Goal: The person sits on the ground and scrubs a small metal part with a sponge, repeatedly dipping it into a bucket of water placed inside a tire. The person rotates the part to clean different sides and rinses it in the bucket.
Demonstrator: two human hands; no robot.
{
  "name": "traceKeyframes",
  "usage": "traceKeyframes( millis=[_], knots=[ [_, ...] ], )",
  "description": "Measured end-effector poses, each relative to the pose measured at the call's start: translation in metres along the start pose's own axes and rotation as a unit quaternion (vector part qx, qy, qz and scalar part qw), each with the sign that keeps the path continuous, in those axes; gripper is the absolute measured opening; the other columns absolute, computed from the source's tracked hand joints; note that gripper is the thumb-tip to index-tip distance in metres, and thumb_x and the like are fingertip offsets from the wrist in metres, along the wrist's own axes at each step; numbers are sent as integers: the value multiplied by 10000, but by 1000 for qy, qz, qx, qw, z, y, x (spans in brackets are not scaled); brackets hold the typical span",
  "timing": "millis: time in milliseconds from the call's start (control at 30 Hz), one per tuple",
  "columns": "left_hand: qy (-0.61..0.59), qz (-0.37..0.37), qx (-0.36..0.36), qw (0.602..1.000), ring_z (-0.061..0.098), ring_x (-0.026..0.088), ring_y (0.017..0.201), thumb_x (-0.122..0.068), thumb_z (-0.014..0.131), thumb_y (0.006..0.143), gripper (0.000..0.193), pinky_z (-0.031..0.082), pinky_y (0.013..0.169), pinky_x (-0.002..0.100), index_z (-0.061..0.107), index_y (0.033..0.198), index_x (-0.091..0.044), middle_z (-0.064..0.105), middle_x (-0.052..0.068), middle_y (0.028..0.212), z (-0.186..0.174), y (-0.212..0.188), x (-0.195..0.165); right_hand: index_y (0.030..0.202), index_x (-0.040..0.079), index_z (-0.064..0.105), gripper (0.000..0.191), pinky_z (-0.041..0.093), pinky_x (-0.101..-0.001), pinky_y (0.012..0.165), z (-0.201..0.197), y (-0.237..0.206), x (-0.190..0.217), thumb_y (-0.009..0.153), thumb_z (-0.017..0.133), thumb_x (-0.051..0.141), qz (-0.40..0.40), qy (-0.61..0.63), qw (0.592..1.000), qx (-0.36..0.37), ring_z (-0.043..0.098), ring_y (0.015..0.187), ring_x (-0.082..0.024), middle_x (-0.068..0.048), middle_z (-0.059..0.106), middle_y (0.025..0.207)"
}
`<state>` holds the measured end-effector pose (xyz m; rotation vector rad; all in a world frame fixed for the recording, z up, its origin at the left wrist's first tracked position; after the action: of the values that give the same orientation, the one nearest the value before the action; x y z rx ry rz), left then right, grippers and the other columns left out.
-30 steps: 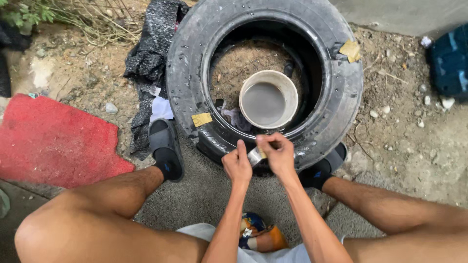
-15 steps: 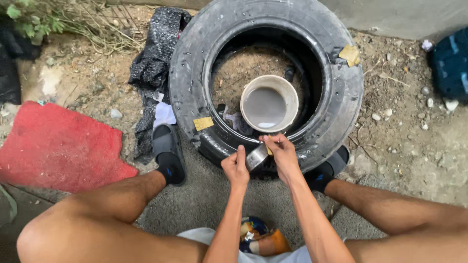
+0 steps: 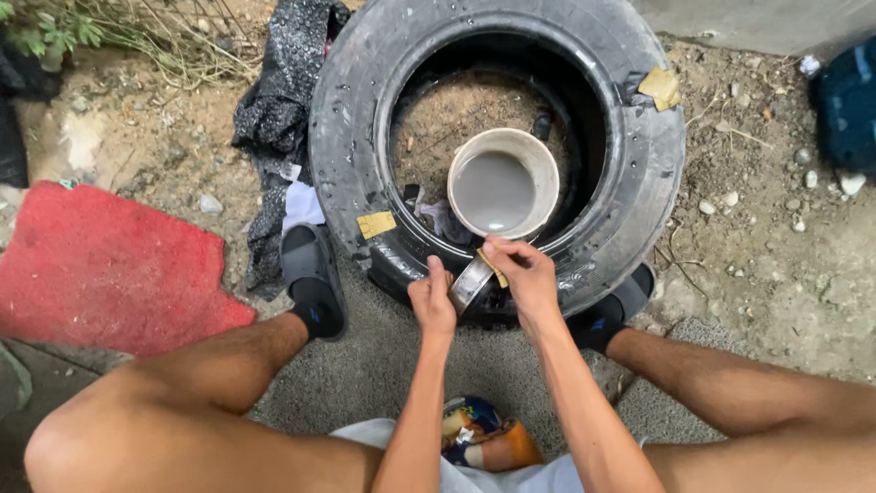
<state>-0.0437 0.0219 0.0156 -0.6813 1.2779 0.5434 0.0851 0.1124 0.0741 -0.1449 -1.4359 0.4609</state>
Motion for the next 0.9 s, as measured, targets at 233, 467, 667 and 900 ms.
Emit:
traceKeyframes(
  millis=[233,467,667,900],
  knots=[
    [273,33,-67,959,585,396,555,-439,451,1039,609,425,547,506,654,719,38,599,231,607,29,-20,-51,936,-17,762,99,433,-248,619,6,0,-14,895,808,61,11,-10,999,-35,574,718,-91,-39,711,850],
    [304,-48,-57,950,621,379,550,-511,414,1043,726,453,588,498,657,632,36,612,213,565,14,-11,-44,921,7,745,108,528,-212,770,4,-7,-25,877,772,102,64,41,997,-25,674,845,-68,8,761,939],
    [207,-58,-54,975,582,322,530,-528,366,1075,774,457,591,462,606,618,48,587,182,537,6,-2,-25,906,5,763,87,526,-303,836,12,-11,-25,872,807,72,-157,-108,982,15,654,980,-188,-103,752,995],
    [243,-16,-83,966,576,240,493,-516,368,1074,764,462,592,416,586,582,27,570,130,513,6,-4,-13,862,7,729,91,536,-255,771,1,2,-38,847,815,31,-119,-96,987,56,660,1006,-94,-24,676,1252]
  ],
)
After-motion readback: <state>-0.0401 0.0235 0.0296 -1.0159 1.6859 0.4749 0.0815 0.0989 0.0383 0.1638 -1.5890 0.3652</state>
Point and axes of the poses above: each hand's wrist, its own y-axis towards the middle knuckle, its own z-axis out of the palm, x = y × z, the point moved 3 cm from there along y, towards the middle knuckle
